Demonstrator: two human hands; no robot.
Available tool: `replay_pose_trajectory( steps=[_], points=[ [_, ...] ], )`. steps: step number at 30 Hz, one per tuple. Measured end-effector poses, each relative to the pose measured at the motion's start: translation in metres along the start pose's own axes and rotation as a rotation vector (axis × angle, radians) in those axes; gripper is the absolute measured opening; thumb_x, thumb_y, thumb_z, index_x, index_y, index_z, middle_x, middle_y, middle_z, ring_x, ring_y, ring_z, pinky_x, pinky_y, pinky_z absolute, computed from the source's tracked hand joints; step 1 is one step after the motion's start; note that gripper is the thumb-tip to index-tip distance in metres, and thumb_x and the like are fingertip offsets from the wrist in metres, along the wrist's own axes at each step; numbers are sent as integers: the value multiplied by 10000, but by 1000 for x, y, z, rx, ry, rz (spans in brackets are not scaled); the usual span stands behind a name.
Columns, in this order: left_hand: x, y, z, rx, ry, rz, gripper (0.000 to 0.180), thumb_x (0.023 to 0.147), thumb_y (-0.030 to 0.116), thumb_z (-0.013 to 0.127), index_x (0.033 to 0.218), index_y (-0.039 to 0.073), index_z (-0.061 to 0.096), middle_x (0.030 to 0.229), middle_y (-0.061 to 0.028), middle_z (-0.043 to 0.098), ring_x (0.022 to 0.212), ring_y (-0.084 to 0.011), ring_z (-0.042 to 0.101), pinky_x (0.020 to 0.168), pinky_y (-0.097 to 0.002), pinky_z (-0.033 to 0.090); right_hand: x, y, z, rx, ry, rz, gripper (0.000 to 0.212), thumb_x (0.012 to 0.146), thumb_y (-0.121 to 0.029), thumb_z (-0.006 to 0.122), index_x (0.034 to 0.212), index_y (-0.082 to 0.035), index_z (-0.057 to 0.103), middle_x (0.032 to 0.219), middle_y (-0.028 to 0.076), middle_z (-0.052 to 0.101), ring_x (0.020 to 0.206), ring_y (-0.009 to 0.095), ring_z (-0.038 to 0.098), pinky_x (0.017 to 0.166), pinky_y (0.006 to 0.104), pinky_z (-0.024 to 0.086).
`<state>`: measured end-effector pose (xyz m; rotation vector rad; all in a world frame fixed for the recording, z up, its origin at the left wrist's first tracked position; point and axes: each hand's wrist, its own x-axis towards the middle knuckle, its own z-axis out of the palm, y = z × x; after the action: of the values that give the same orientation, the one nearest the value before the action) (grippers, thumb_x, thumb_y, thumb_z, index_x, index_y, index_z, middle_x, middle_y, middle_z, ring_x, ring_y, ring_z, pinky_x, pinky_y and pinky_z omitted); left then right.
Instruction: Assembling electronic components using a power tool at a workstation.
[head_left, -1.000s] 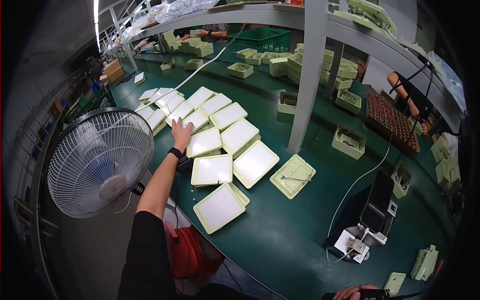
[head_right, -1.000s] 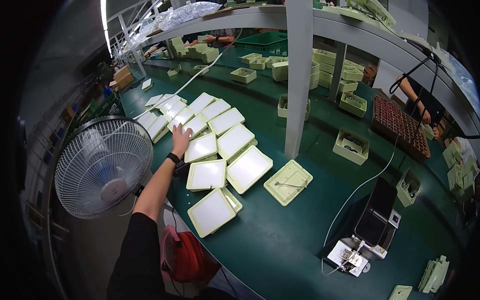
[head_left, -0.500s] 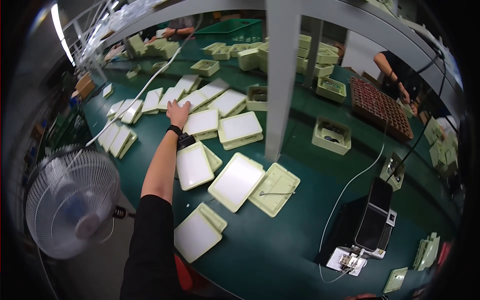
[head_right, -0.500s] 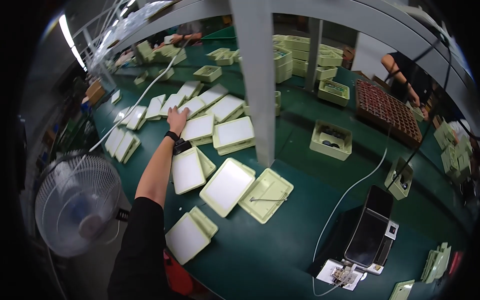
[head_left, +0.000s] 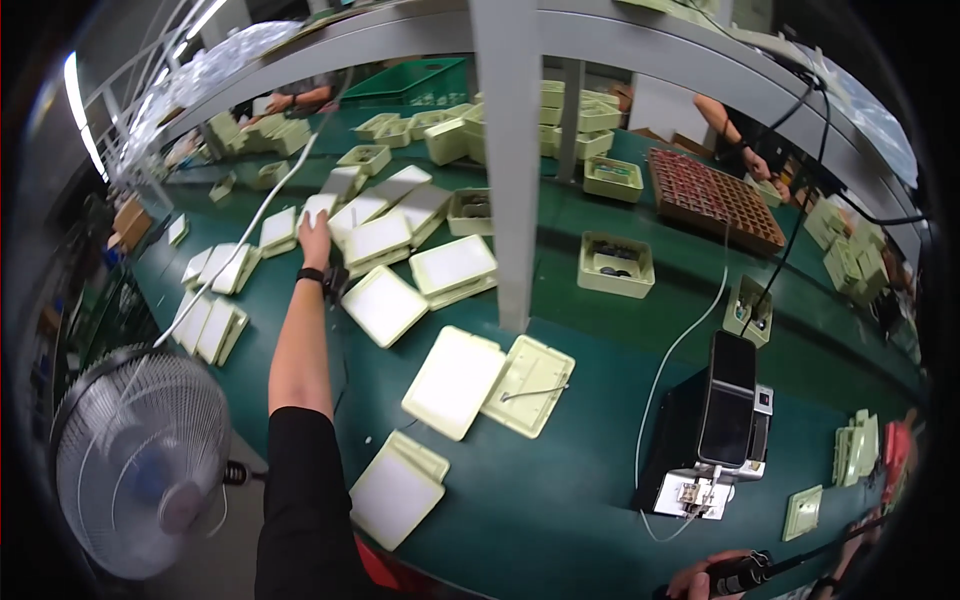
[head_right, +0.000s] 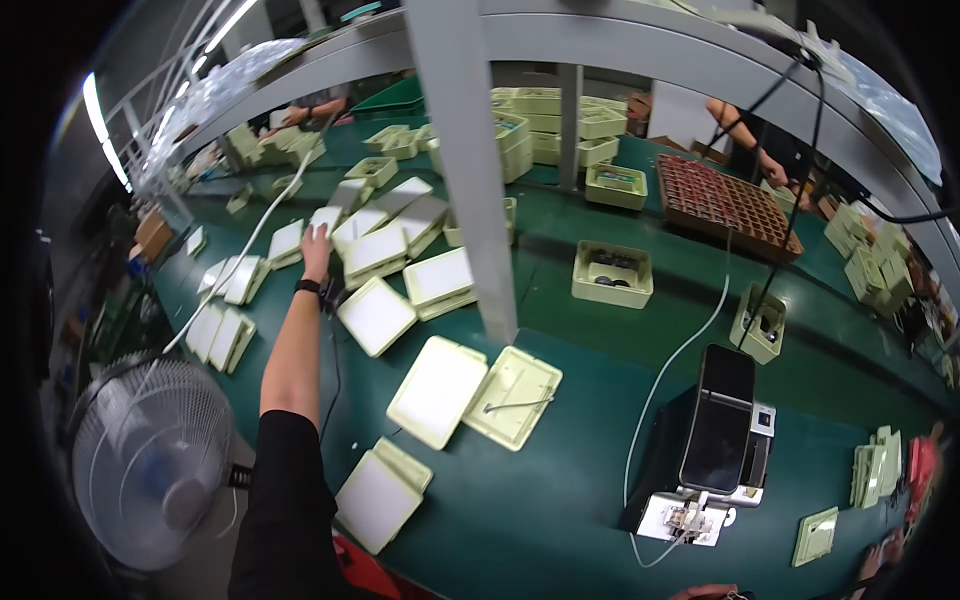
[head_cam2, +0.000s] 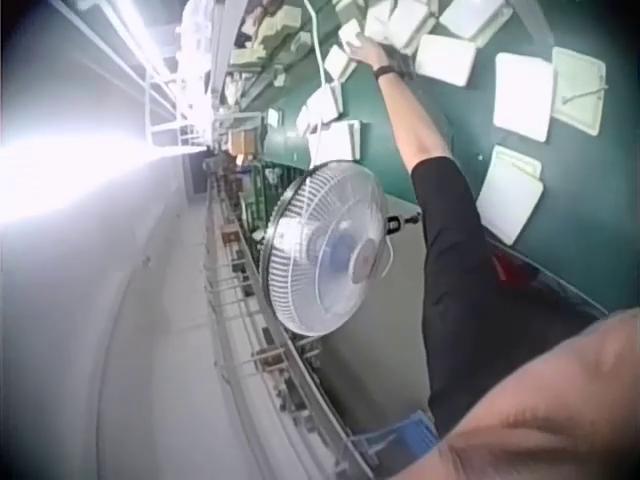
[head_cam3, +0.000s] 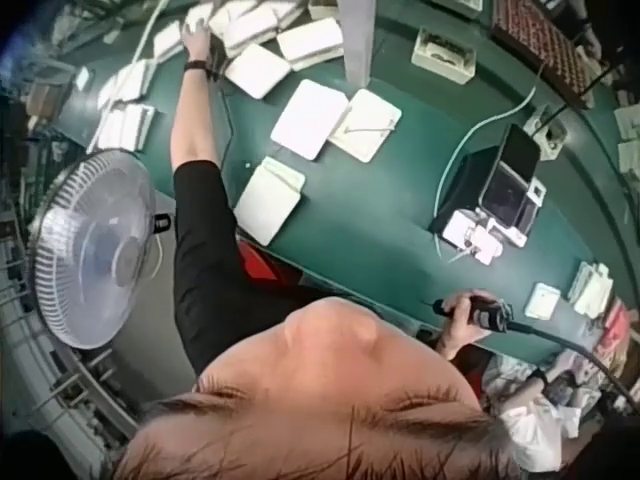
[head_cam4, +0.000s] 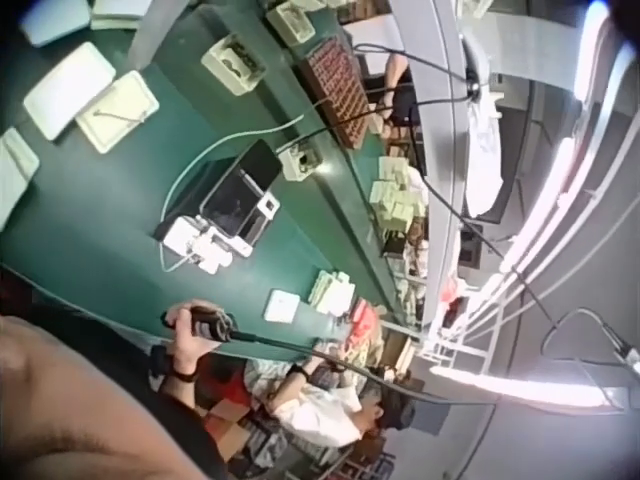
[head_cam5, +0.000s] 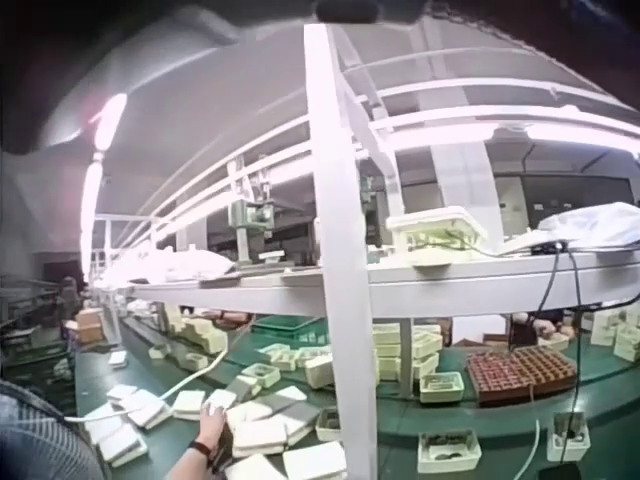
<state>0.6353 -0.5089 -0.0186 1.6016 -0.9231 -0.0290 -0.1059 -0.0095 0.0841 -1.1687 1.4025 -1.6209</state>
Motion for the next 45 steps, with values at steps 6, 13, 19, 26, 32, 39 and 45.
replay_pose_trajectory(
  steps=[6,13,19,26,32,39,45],
  points=[
    [-113,98,-61,-320,-463,-566,810,949,478,621,1529,-39,393,1560,-194,448,1404,-323,458,1125,-378,396,-6,-5,0,96,12,-57,208,930,15,654,1107,11,545,727,119,601,539,180,560,540,326,515],
    [-211,94,-65,-144,-765,-51,921,941,441,715,1599,-12,256,1641,-202,314,1526,-296,285,1245,-374,215,-23,-3,-8,183,74,-87,318,885,-110,666,1081,-29,430,582,66,486,441,155,483,443,308,477],
    [-192,59,-57,89,-804,495,854,865,307,801,1556,32,382,1547,-187,444,1416,-342,431,1184,-436,343,-33,-1,-6,158,-70,-155,274,853,72,687,1055,-19,527,759,86,643,616,147,626,570,306,540],
    [-154,105,12,150,-891,336,748,971,290,682,1563,-18,345,1563,-214,429,1452,-311,400,1187,-403,331,-41,-9,0,126,-52,-135,301,861,52,698,1092,-11,516,753,86,645,655,145,636,582,292,528],
    [-117,81,121,556,-889,577,719,962,397,671,1480,-52,451,1493,-230,516,1394,-341,475,1184,-420,343,-59,1,3,164,105,-148,344,933,-148,689,1105,-21,421,635,80,551,506,153,540,476,310,485],
    [-47,8,155,489,-735,481,800,953,452,612,1526,-8,293,1489,-440,337,1390,-597,326,1177,-553,317,-40,-45,45,209,36,-143,256,938,-56,713,1127,2,550,753,133,653,588,207,621,574,344,540],
    [-107,138,89,331,-870,229,757,959,518,619,1486,0,450,1431,-344,510,1380,-449,470,1135,-468,408,-46,-42,47,52,79,-111,288,945,-80,712,1145,-6,519,764,117,641,616,211,618,581,351,531]
  ],
)
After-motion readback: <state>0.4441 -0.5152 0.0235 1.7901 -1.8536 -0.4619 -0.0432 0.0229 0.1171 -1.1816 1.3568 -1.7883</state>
